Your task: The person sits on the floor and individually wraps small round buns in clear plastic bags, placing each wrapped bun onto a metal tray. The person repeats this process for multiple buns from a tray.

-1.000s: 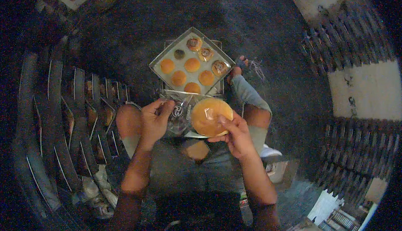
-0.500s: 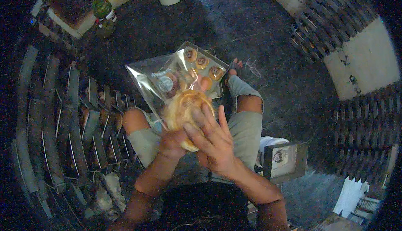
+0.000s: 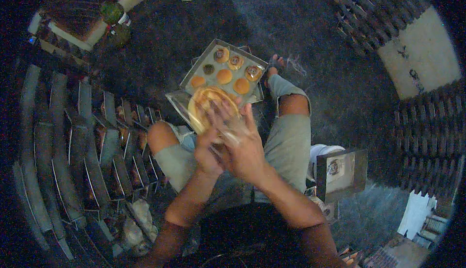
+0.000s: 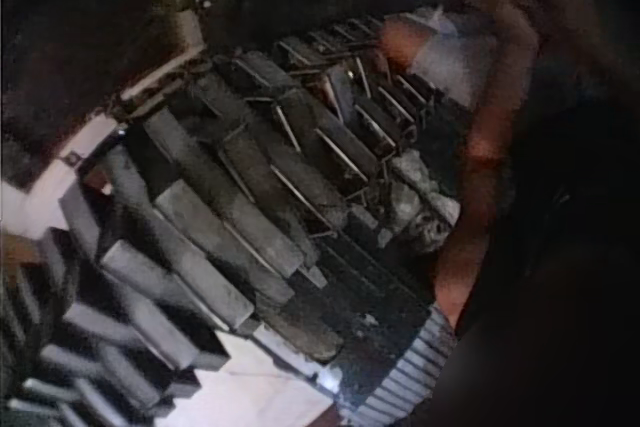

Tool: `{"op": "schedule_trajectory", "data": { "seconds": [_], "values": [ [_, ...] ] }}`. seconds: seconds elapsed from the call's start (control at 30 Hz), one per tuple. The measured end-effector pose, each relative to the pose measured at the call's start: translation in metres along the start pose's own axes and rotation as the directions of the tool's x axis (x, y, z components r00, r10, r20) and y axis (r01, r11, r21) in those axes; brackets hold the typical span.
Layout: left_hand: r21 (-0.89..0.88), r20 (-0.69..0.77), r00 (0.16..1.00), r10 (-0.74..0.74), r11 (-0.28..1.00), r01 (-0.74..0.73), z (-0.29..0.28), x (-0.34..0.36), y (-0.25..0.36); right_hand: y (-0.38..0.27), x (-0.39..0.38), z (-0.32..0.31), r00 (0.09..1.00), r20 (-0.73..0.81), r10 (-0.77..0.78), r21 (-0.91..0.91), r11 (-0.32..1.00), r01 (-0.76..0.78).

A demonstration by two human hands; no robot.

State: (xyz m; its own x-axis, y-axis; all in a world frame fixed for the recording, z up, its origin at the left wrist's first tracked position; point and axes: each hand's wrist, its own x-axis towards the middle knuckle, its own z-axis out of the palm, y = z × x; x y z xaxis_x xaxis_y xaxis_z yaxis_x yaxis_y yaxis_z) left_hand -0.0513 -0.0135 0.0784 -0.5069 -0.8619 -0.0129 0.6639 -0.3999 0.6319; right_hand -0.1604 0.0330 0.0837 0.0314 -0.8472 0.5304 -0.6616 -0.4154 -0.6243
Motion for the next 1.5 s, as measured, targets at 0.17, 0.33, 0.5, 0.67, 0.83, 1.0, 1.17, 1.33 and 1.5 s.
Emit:
{"op": "schedule_trajectory", "data": {
  "seconds": [0.17,0.33,0.5,0.67,0.83,1.0,1.17,1.33,1.5],
  "values": [
    [-0.344,-0.162,0.986,-0.035,0.939,-0.023,-0.02,0.011,-0.006,0.01,-0.018,-0.01,0.984,0.169,0.054,0.083,0.994,-0.069],
    [-0.665,-0.26,0.928,-0.265,0.746,0.027,-0.041,0.02,-0.023,0.005,-0.041,-0.017,0.919,0.203,0.339,0.037,0.935,-0.353],
    [-0.35,-0.017,0.992,-0.123,0.93,0.109,-0.017,0.016,-0.033,0.016,-0.047,-0.066,0.921,0.205,0.331,0.271,0.885,-0.378],
    [-0.402,-0.119,0.971,-0.205,0.905,0.142,-0.023,0.027,-0.051,0.027,-0.051,-0.039,0.877,0.402,0.263,0.189,0.913,-0.361],
    [-0.655,-0.12,0.907,-0.403,0.719,0.233,-0.025,0.023,-0.051,0.056,-0.081,-0.079,0.854,0.191,0.484,0.19,0.836,-0.516],
    [-0.539,-0.022,0.937,-0.349,0.793,0.283,0.013,0.022,-0.066,0.017,-0.064,-0.088,0.914,0.027,0.404,0.082,0.911,-0.405],
    [-0.402,-0.059,0.956,-0.289,0.883,0.242,0.0,0.031,-0.071,0.041,-0.075,-0.047,0.902,0.11,0.417,0.151,0.89,-0.43],
    [-0.572,-0.115,0.878,-0.464,0.754,0.323,0.005,0.031,-0.06,0.066,-0.085,-0.101,0.85,-0.003,0.527,0.182,0.836,-0.518],
    [-0.546,0.02,0.76,-0.65,0.629,0.553,0.019,0.003,-0.071,0.051,-0.077,-0.114,0.92,-0.256,0.296,0.097,0.955,-0.28]
  ]
}}
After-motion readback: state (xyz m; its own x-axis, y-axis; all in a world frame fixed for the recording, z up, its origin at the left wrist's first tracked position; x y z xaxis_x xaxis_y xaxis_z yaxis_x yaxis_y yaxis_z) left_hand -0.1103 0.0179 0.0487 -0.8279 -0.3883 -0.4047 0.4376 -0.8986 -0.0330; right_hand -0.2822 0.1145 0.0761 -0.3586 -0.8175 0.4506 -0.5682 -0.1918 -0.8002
